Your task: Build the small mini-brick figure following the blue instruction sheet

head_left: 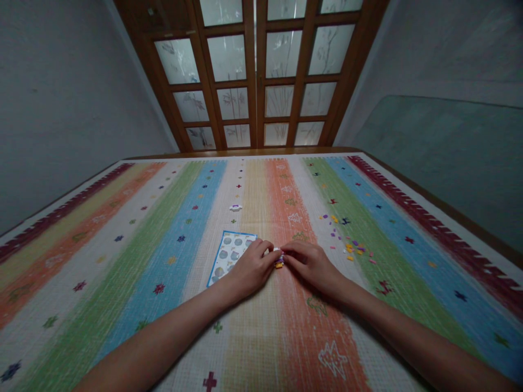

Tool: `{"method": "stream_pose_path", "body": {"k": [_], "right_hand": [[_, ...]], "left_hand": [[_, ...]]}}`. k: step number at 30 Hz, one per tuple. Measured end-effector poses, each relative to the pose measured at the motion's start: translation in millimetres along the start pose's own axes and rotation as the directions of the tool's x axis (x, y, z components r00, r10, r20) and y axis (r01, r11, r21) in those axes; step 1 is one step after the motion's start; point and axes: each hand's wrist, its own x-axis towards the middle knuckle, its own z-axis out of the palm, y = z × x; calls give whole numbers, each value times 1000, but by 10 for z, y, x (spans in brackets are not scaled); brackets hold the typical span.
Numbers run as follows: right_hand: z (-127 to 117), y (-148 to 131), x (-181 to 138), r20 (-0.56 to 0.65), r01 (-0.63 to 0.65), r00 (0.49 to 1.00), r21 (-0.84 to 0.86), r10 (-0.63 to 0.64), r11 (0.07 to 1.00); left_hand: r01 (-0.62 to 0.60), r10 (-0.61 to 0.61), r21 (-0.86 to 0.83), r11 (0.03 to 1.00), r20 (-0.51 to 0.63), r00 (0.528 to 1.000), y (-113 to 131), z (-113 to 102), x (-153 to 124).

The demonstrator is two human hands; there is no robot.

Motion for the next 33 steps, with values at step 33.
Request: {"method": "stream_pose_path", "body": {"k": [33], "right_hand": [[86,65,-65,-41,385,895,-434,-445,814]], "left_hand": [[722,-723,71,688,144,676,-816,-379,-35]]}}
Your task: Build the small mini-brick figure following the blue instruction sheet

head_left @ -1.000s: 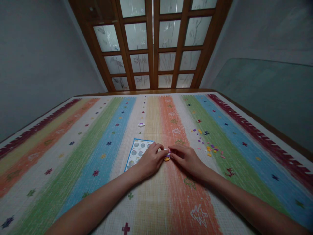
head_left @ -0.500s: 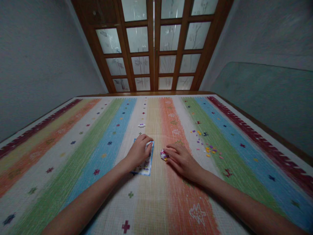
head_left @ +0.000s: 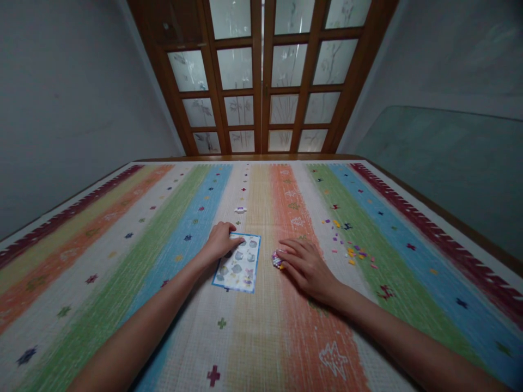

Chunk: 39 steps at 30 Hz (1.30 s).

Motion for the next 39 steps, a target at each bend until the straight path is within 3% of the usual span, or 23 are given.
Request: {"method": "stream_pose_path", "body": {"k": [4,11,18,26,35,39], "right_hand": [[-38,3,-13,-53,-5,999,-44,2,999],[-8,-15,-24,-43,8,999,-50,-10,999],[-10,-9,11,-59,7,998,-39,-10,999],[-6,1,20,-64,-13,998,-39,11,999],[45,11,-39,-55,-34,998,-42,31,999],[-42,-47,47,-137,-137,980,74,147,988]], "left_hand": [[28,-28,-23,999,19,999,25,11,18],[45,-43,-109,993,23,999,21,11,17],[61,-37,-316,947,80,996,19,-50,38],[73,41,-586,807,179,983,71,-337,-24],[24,91,-702,711,126,988,244,-687,-188],[-14,118,-728,685,92,989,378,-783,-306]]}}
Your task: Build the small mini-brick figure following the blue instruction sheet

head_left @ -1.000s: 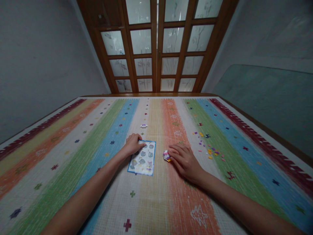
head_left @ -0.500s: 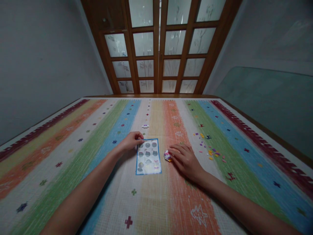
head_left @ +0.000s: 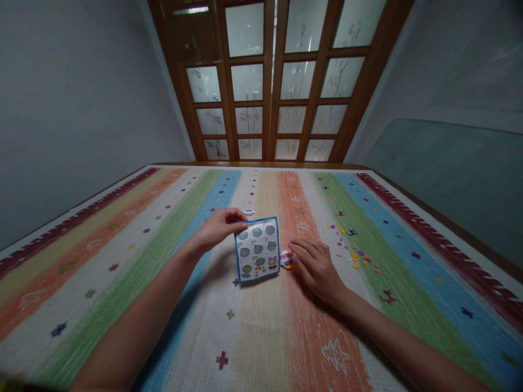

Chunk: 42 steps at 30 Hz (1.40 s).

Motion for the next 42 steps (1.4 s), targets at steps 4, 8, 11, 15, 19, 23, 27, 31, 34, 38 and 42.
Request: {"method": "stream_pose_path", "body": {"k": [4,8,11,15,19,23,27,31,34,38,42], "right_hand": [[-156,-197,238,91,-279,960,324,263,904],[-340,-439,450,260,-481,875,566,409,670],[-469,-549,495,254,-540,813,664,523,517],[-642,-601,468,205,-533,781,711,589,459],[-781,-655,452,183,-516,781,727,598,452],[-842,-695,441,173,-506,789,727,589,464],[-867,-700,405,166,-503,794,721,585,477],[-895,-738,388,154,-498,796,715,585,490],[-904,-759,388,151,-488,821,686,551,540],[-898,-615,361,89,-456,858,586,506,670],[-880,-295,285,0,-518,784,551,621,655]], "left_hand": [[-32,36,-75,997,42,998,143,128,-84],[-100,107,-137,986,44,993,229,278,-152],[-163,164,-240,957,-17,986,259,350,-250],[-149,186,-301,942,99,977,324,396,-456],[-179,221,-219,959,184,958,417,423,-620],[-199,236,-196,960,187,954,473,436,-681],[-206,242,-185,961,195,951,517,448,-722],[-215,245,-171,961,176,954,555,486,-772],[-199,216,-124,972,153,964,557,478,-796],[-217,220,99,971,-29,975,525,267,-787],[-191,286,285,939,-342,895,407,-155,-690]]}}
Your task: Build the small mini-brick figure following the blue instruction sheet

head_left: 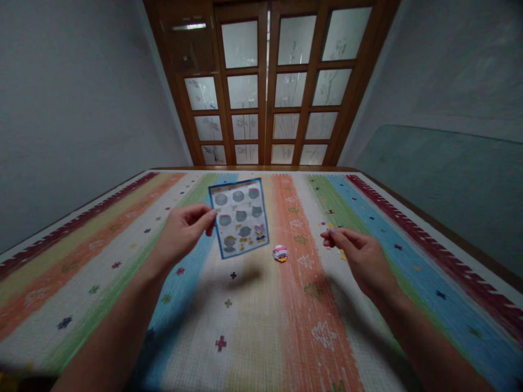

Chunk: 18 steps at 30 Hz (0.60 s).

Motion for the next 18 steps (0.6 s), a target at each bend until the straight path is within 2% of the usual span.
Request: {"method": "stream_pose_path", "body": {"k": [3,6,8,10,14,16,18], "right_hand": [[-88,178,73,-50,-63,997,-10,62,998],[-167,319,132,-23,-92,996,-46,91,995],[-258,429,201,-31,-99,995,-99,96,990],[-397,570,299,-105,-112,990,-167,95,980],[-725,879,476,-184,-146,980,-375,81,916],[-824,987,503,-158,-145,985,-523,72,840],[-850,1043,495,-78,-121,993,-662,93,740]], "left_hand": [[16,-18,-14,1000,-150,988,-238,-189,150],[53,-79,-130,990,-200,977,-407,-268,234],[82,-119,-190,978,-197,973,-454,-259,251],[103,-144,-225,969,-175,974,-460,-214,257],[109,-136,-254,961,-89,987,-426,-48,294],[93,-108,-253,963,-45,993,-394,61,332],[74,-77,-245,967,-4,997,-345,172,373]]}}
